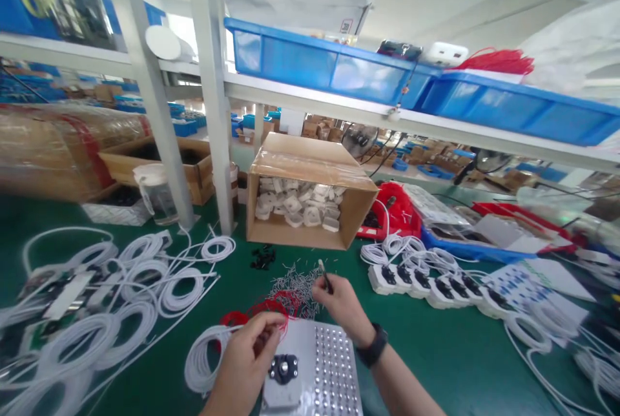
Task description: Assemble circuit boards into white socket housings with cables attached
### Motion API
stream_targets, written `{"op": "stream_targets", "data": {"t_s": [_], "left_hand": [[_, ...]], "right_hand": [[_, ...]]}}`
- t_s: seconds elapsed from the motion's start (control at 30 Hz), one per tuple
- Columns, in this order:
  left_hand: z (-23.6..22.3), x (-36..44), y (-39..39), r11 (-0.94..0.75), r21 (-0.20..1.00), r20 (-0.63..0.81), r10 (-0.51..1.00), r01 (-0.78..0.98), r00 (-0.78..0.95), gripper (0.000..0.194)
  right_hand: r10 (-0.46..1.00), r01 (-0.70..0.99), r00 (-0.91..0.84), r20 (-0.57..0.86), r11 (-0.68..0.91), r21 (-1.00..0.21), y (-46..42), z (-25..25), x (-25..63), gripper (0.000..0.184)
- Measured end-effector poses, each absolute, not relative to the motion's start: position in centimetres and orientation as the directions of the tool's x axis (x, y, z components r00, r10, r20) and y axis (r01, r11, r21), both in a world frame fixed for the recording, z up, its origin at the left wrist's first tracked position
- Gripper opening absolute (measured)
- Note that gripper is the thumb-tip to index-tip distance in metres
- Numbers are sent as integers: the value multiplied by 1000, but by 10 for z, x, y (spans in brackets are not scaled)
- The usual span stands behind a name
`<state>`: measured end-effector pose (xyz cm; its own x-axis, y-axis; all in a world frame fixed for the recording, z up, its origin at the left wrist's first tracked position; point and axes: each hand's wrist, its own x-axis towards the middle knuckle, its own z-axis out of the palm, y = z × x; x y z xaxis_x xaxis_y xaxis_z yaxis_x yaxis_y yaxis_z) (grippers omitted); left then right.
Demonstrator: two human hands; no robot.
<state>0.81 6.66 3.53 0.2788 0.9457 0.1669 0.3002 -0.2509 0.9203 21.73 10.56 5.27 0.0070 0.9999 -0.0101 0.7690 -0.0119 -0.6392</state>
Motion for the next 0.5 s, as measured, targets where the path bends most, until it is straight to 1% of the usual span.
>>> {"op": "stream_targets", "data": {"t_s": [0.03, 0.07, 0.1, 0.13, 0.17, 0.23, 0.3, 0.4, 0.5], "left_hand": [[38, 11, 67, -375, 865, 291, 916, 335, 275, 22], [41, 13, 66, -504, 786, 420, 860, 357, 289, 24], [42, 15, 65, -622, 693, 537, 782, 363, 316, 26], [43, 17, 63, -718, 598, 629, 696, 356, 347, 28], [44, 18, 61, -786, 516, 690, 617, 341, 378, 29], [43, 17, 55, -857, 417, 730, 515, 303, 450, 31], [43, 13, 48, -884, 390, 710, 468, 259, 526, 35], [44, 4, 39, -882, 433, 663, 452, 187, 597, 39], [41, -1, 31, -843, 524, 639, 484, 123, 597, 37]], "right_hand": [[995, 513, -45, -90, -54, -857, 91, 56, 207, 20], [978, 224, -106, -178, -151, -963, 76, 58, 197, 25], [956, -20, -170, -239, -246, -969, 63, 59, 188, 30], [932, -210, -229, -280, -328, -921, 51, 59, 182, 35], [913, -317, -271, -306, -385, -867, 40, 59, 177, 39], [895, -407, -299, -332, -434, -804, 25, 57, 172, 42], [887, -428, -288, -360, -456, -780, 15, 55, 172, 42], [872, -404, -263, -412, -487, -774, 4, 52, 174, 40], [855, -351, -278, -438, -515, -782, -5, 47, 172, 40]]}}
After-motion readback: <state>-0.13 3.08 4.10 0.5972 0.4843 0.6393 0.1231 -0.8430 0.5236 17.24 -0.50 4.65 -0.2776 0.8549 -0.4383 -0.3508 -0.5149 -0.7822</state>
